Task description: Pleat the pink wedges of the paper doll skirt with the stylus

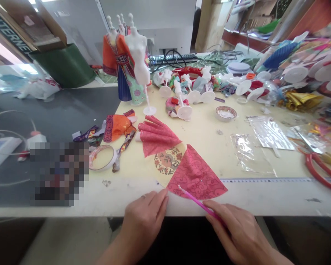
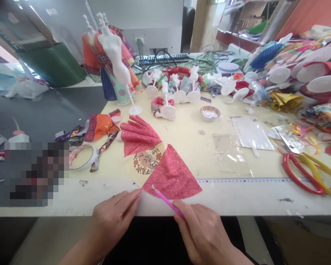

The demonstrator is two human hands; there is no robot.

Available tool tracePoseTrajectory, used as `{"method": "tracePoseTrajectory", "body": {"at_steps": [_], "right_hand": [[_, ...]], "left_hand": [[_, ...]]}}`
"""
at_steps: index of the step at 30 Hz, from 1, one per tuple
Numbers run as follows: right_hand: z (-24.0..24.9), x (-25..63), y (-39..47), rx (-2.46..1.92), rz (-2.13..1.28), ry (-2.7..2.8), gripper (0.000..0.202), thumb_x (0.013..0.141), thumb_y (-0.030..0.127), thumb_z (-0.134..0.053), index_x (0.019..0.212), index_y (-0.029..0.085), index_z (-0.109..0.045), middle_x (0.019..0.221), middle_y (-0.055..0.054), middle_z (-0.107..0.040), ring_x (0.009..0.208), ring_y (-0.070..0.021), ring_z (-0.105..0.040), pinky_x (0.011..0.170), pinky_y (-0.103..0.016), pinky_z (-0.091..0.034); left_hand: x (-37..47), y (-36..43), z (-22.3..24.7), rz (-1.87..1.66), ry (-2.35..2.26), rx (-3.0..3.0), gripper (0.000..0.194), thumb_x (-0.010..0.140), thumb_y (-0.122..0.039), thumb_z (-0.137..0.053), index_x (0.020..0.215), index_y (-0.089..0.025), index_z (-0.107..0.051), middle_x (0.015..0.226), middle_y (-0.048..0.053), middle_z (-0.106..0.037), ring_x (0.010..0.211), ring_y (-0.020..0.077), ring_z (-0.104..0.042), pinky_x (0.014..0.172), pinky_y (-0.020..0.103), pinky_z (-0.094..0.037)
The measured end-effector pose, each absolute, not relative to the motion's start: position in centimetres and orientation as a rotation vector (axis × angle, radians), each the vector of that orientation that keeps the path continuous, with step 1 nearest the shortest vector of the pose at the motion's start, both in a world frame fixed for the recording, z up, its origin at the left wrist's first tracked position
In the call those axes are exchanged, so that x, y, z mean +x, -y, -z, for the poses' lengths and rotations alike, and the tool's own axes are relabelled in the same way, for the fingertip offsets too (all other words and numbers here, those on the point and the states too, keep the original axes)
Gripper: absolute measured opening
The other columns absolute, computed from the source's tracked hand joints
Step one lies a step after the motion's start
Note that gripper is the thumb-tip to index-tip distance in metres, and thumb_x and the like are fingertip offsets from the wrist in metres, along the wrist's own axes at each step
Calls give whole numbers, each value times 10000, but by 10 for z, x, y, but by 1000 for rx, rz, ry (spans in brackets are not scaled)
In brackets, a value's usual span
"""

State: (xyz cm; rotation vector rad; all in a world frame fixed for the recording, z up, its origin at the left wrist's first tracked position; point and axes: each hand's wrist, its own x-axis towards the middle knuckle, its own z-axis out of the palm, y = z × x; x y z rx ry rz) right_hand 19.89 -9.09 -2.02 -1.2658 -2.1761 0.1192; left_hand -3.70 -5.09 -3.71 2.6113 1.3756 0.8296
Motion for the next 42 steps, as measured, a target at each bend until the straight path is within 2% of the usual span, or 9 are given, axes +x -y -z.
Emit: {"method": "tracePoseTrajectory", "body": {"at_steps": [10, 15, 21, 36, 42], "right_hand": [[20, 200, 90, -1234, -186, 2173, 192, 867, 100, -424, 1004, 113, -558, 709, -52, -658, 585, -150, -626, 538, -258, -494], [19, 199, 89, -1247, -163, 2165, 205, 862, 98, -421, 1009, 132, -560, 715, -48, -666, 594, -148, -632, 550, -256, -498], [22, 199, 90, -1236, -196, 2165, 206, 851, 86, -428, 991, 122, -575, 702, -43, -661, 583, -138, -623, 549, -252, -505], [22, 197, 89, -1234, -213, 2168, 197, 855, 92, -440, 991, 117, -580, 703, -44, -655, 579, -136, -612, 536, -255, -497], [23, 197, 90, -1231, -192, 2160, 192, 863, 92, -436, 990, 113, -578, 707, -49, -654, 592, -137, -614, 550, -256, -498]], "left_hand": [[-33, 49, 35, -766, -1324, 2756, 191, 869, -164, -502, 1010, -129, -627, 709, 46, -667, 586, 149, -615, 558, 252, -475], [-31, 50, 36, -755, -1277, 2790, 227, 863, -162, -512, 1065, -121, -609, 683, 30, -643, 546, 140, -587, 523, 255, -446], [-29, 48, 36, -740, -1233, 2816, 191, 850, -140, -523, 1006, -124, -634, 645, 22, -615, 513, 139, -557, 491, 262, -426], [-30, 48, 36, -750, -1228, 2802, 199, 857, -149, -517, 1023, -138, -626, 644, 19, -620, 508, 126, -550, 498, 241, -424], [-31, 46, 36, -740, -1185, 2718, 224, 862, -160, -513, 1068, -127, -596, 734, 38, -666, 591, 149, -613, 559, 264, -492]]}}
